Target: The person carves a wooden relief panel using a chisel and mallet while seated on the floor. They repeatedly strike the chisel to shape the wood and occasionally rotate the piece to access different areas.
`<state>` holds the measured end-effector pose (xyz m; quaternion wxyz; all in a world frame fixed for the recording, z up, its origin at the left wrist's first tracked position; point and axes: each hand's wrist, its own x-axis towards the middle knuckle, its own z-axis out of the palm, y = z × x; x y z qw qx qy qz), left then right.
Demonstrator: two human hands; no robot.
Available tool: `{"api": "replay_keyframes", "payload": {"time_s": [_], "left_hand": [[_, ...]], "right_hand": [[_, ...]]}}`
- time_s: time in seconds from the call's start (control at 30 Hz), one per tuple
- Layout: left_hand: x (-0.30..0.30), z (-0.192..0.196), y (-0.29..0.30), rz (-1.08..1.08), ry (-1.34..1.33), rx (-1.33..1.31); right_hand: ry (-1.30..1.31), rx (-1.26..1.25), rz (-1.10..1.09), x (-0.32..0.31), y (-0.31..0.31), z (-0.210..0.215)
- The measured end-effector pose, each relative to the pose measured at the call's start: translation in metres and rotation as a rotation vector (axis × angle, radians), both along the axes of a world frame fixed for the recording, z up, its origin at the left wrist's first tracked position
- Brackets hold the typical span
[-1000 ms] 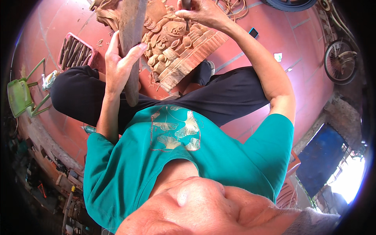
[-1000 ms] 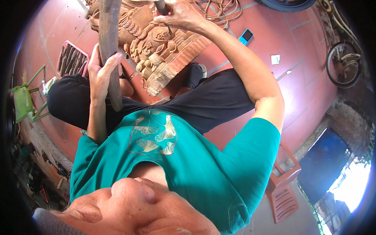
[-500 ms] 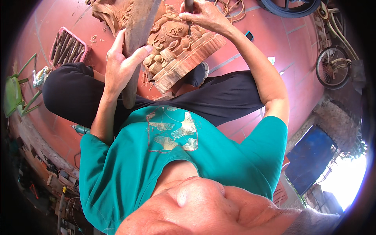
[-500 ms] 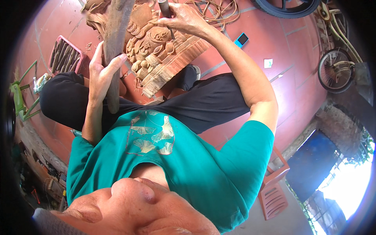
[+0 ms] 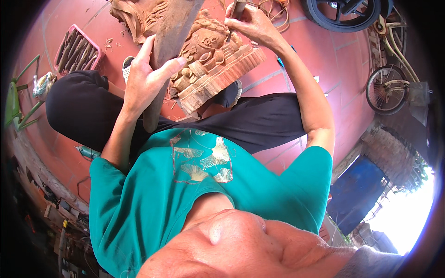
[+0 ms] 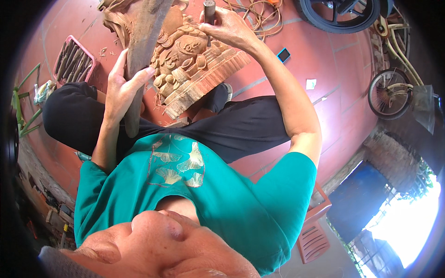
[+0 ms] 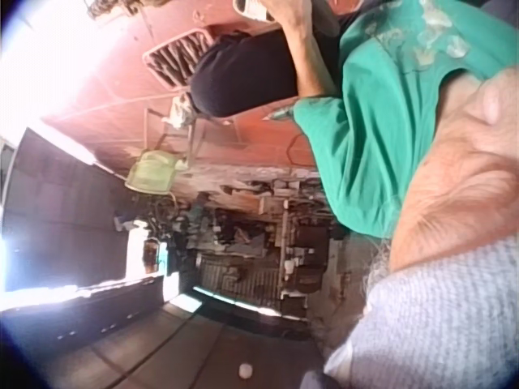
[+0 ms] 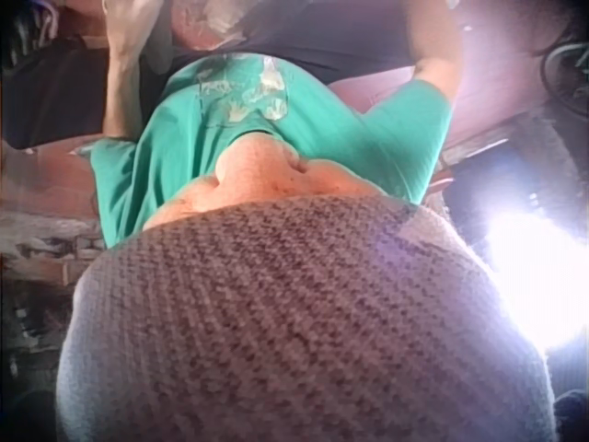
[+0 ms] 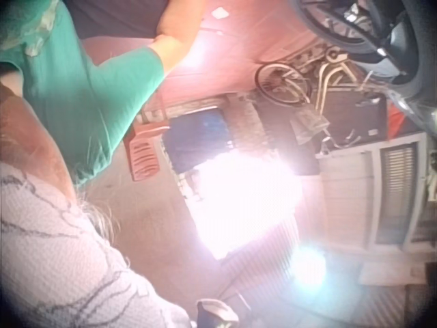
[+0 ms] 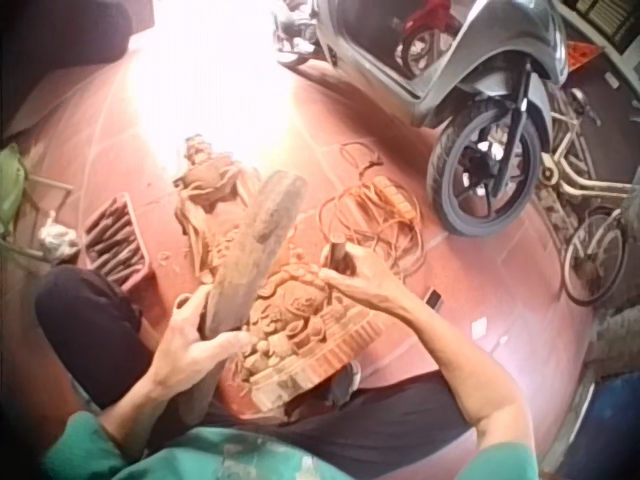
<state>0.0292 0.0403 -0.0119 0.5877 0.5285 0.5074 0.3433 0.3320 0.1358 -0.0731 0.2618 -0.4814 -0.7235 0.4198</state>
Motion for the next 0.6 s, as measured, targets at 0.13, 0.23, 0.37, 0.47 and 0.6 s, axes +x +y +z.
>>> {"api": "replay_keyframes", "payload": {"time_s": [0.13,0.23,0.37,0.47,0.6], "left_hand": [[0.0,-0.002,0.001,-0.004,0.007,0.053],[-0.001,0.0,0.002,0.006,0.03,0.042],[-0.002,0.001,0.004,0.006,0.047,0.004],[-0.002,-0.002,0.005,0.004,0.065,0.015],[-0.001,-0.006,0.005,-0.004,0.103,0.058]], "right_hand": [[-0.018,-0.028,0.037,0.003,0.006,-0.009],[0.024,-0.04,0.051,0.0,0.009,-0.015],[0.025,-0.145,0.043,-0.002,0.012,-0.018],[0.059,-0.192,-0.001,-0.005,0.011,-0.017],[-0.101,-0.091,-0.033,-0.006,0.009,-0.023]]}}
